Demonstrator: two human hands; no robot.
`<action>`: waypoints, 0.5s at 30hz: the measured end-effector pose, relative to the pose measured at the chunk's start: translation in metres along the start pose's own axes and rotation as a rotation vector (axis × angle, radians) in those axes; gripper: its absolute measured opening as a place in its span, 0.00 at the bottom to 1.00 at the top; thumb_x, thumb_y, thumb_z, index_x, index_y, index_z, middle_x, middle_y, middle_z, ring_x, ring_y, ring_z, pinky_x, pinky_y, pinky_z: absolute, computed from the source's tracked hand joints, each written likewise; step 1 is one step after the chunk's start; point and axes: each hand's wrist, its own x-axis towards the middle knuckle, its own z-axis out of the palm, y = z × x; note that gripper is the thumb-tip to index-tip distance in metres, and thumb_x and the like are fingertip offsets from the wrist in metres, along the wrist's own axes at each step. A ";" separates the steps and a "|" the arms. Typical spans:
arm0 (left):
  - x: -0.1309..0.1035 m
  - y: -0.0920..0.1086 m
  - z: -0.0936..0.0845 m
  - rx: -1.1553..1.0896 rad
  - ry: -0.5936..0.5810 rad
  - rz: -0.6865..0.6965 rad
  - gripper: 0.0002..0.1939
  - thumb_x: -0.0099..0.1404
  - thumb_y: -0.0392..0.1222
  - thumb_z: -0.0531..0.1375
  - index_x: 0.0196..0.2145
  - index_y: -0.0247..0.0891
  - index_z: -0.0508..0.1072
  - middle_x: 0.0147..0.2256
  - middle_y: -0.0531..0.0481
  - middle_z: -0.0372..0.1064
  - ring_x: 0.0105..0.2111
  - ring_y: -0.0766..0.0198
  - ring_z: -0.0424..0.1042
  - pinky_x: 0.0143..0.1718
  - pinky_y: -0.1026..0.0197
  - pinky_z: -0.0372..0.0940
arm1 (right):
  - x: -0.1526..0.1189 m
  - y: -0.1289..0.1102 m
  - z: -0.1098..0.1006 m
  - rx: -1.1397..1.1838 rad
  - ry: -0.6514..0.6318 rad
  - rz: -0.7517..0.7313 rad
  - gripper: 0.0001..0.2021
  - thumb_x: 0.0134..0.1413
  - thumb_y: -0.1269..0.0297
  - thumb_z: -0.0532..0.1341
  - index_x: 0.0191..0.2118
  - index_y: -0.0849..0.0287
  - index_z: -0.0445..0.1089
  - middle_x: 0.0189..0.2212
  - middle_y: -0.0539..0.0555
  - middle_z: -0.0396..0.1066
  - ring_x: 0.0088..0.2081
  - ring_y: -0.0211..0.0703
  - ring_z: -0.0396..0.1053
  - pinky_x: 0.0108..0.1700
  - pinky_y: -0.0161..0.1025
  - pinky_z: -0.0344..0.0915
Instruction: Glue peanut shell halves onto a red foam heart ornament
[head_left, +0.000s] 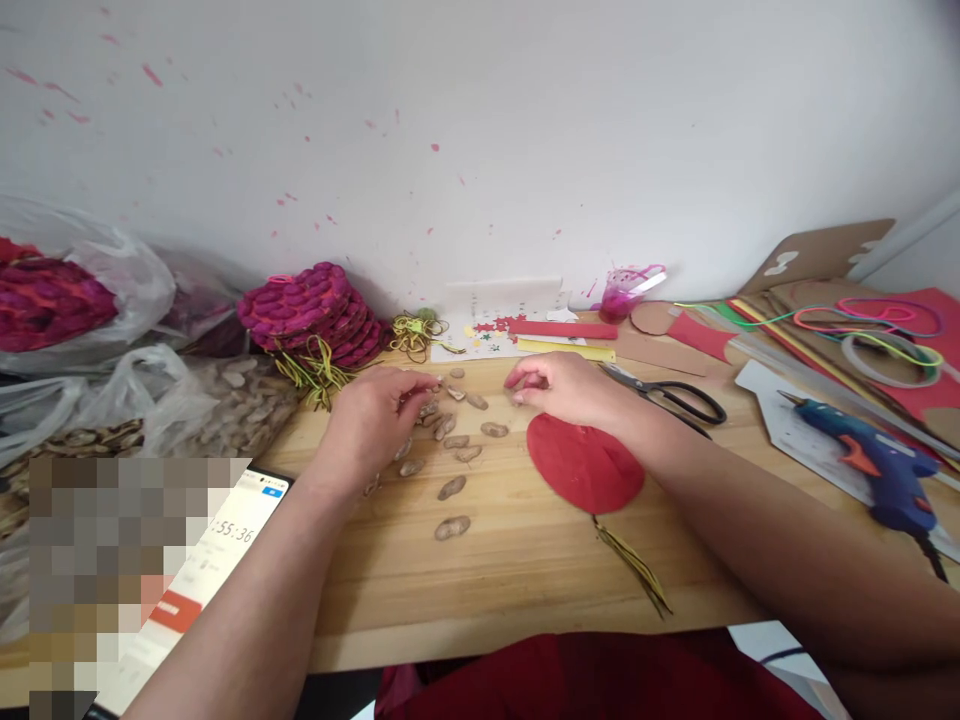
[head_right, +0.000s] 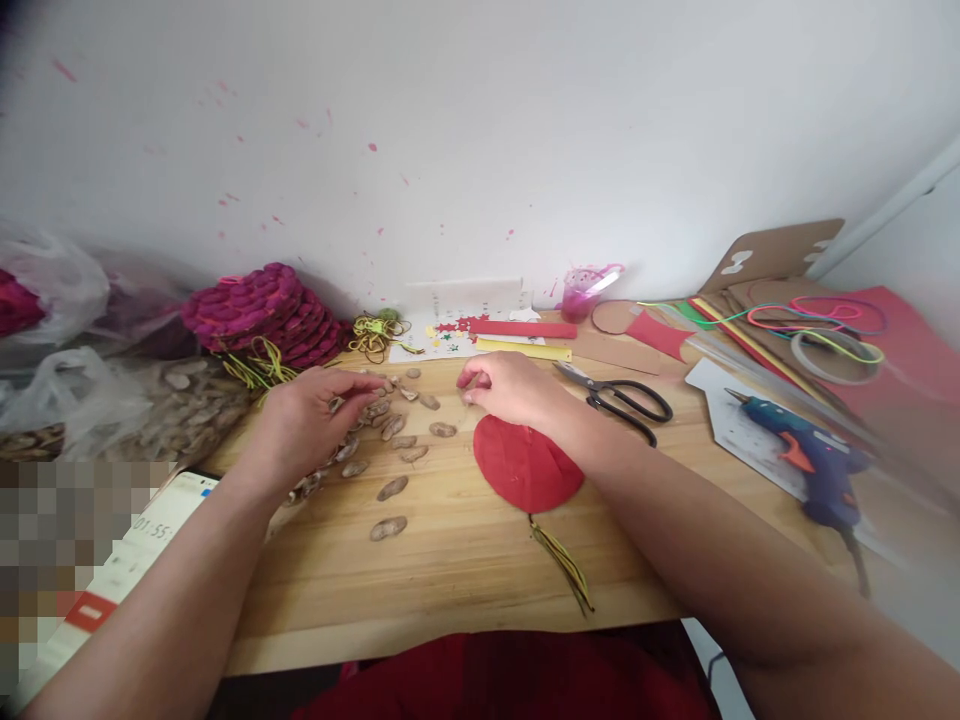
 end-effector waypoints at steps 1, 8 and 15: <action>0.000 0.000 0.000 -0.002 -0.001 -0.005 0.11 0.66 0.39 0.59 0.42 0.41 0.82 0.39 0.48 0.80 0.39 0.56 0.77 0.46 0.56 0.70 | 0.000 0.001 0.000 0.008 0.010 0.003 0.07 0.55 0.65 0.65 0.40 0.53 0.77 0.32 0.48 0.79 0.33 0.38 0.74 0.34 0.36 0.62; 0.000 -0.001 -0.003 -0.018 -0.042 -0.016 0.10 0.65 0.42 0.60 0.40 0.43 0.82 0.39 0.48 0.81 0.39 0.55 0.78 0.45 0.55 0.70 | 0.000 0.001 0.000 0.018 0.021 -0.023 0.06 0.54 0.64 0.66 0.38 0.52 0.79 0.33 0.49 0.80 0.35 0.40 0.76 0.36 0.36 0.65; 0.001 -0.002 -0.003 0.034 -0.141 0.074 0.09 0.65 0.39 0.59 0.36 0.43 0.81 0.36 0.48 0.80 0.38 0.54 0.75 0.43 0.53 0.65 | 0.001 0.003 0.002 -0.018 0.026 -0.036 0.04 0.54 0.64 0.65 0.35 0.52 0.79 0.32 0.49 0.80 0.35 0.41 0.75 0.35 0.38 0.62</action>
